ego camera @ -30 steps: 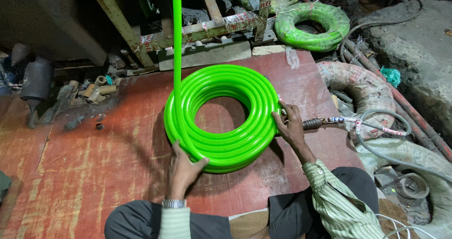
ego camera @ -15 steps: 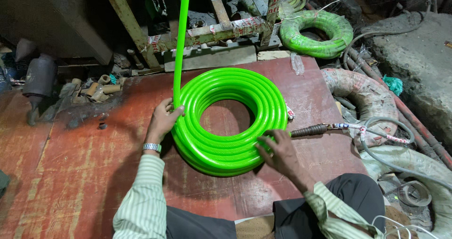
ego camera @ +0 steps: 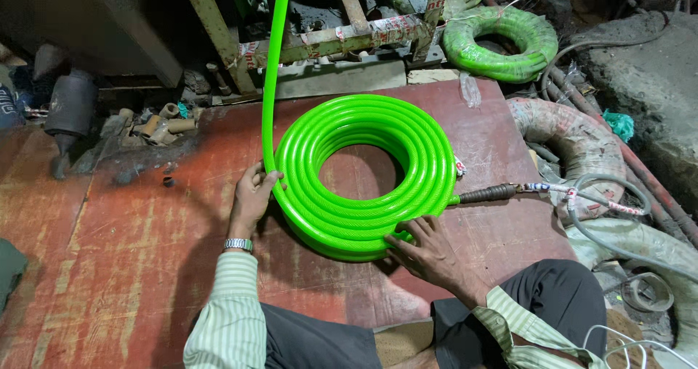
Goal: The person coils a green hose on a flat surface, using their hands to press each loop together and maintain a tight spiral.
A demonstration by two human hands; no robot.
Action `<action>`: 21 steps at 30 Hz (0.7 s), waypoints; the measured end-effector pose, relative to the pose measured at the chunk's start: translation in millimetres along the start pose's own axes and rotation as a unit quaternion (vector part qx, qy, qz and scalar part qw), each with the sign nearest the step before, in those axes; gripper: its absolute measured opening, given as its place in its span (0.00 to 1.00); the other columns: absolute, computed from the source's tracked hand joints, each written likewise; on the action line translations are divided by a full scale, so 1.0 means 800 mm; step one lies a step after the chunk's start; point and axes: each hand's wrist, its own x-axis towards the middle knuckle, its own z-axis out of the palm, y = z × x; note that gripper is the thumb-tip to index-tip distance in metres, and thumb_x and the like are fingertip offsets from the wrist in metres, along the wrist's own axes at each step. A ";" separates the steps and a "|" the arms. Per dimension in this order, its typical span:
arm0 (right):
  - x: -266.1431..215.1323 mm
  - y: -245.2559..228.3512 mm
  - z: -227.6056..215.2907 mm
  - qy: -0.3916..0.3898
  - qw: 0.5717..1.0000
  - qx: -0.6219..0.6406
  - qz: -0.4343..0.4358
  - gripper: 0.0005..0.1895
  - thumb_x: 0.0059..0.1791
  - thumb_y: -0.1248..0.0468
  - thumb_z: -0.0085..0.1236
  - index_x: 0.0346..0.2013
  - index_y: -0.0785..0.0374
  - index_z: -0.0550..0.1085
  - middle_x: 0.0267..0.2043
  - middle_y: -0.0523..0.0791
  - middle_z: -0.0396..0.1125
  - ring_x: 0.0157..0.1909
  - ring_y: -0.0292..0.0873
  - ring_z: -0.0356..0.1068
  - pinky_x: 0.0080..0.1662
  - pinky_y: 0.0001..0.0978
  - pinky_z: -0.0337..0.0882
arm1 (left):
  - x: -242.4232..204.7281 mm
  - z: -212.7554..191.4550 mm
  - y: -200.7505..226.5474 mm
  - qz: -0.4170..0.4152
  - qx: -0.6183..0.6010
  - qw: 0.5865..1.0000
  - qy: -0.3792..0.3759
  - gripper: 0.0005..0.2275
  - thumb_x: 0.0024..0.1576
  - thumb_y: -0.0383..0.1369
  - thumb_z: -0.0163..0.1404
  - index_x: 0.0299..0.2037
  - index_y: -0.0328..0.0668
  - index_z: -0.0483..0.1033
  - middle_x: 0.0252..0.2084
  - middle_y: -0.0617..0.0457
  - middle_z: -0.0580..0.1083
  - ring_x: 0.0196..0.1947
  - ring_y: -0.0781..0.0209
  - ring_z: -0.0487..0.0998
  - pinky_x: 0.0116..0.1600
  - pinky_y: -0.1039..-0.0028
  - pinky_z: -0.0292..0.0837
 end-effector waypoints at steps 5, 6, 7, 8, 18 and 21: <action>-0.015 0.006 0.009 -0.001 1.000 -0.012 0.002 0.12 0.48 0.58 0.60 0.46 0.51 0.77 0.42 0.46 0.66 0.39 0.48 0.68 0.47 0.45 0.66 | -0.002 0.007 0.002 -0.031 0.052 0.998 0.032 0.23 0.62 0.34 0.54 0.64 0.29 0.64 0.44 0.36 0.78 0.37 0.45 0.83 0.40 0.63 0.83; -0.014 0.006 0.010 -0.002 1.000 -0.011 0.003 0.12 0.48 0.58 0.60 0.46 0.51 0.77 0.42 0.46 0.66 0.39 0.48 0.68 0.47 0.45 0.66 | 0.000 0.004 -0.001 -0.032 0.052 0.998 0.032 0.23 0.62 0.34 0.54 0.64 0.29 0.64 0.44 0.36 0.78 0.37 0.45 0.83 0.40 0.63 0.83; -0.013 0.005 0.010 0.008 1.000 -0.014 0.002 0.11 0.49 0.58 0.60 0.46 0.51 0.77 0.41 0.46 0.66 0.39 0.49 0.69 0.46 0.45 0.66 | 0.001 0.001 -0.005 -0.036 0.077 0.996 0.040 0.23 0.62 0.35 0.54 0.63 0.30 0.65 0.43 0.38 0.79 0.36 0.48 0.83 0.39 0.64 0.83; -0.012 0.005 0.011 0.019 1.000 -0.016 0.002 0.11 0.49 0.58 0.59 0.46 0.50 0.78 0.41 0.46 0.66 0.38 0.49 0.69 0.46 0.44 0.66 | 0.003 -0.001 -0.008 -0.039 0.102 0.993 0.047 0.23 0.61 0.35 0.54 0.63 0.32 0.66 0.43 0.41 0.79 0.35 0.51 0.84 0.39 0.65 0.83; -0.008 -0.004 0.012 0.014 1.000 -0.012 0.024 0.13 0.47 0.57 0.62 0.46 0.52 0.78 0.43 0.48 0.66 0.42 0.52 0.69 0.46 0.47 0.67 | 0.007 -0.009 -0.024 -0.065 0.278 0.952 0.113 0.23 0.56 0.44 0.58 0.59 0.45 0.76 0.49 0.46 0.79 0.50 0.54 0.81 0.52 0.63 0.78; -0.007 -0.007 0.015 0.007 1.000 -0.013 0.024 0.14 0.48 0.57 0.61 0.47 0.52 0.77 0.44 0.47 0.66 0.44 0.52 0.68 0.48 0.46 0.66 | 0.010 -0.005 -0.027 -0.053 0.297 0.947 0.110 0.22 0.55 0.42 0.59 0.58 0.41 0.76 0.49 0.43 0.79 0.50 0.52 0.81 0.54 0.60 0.77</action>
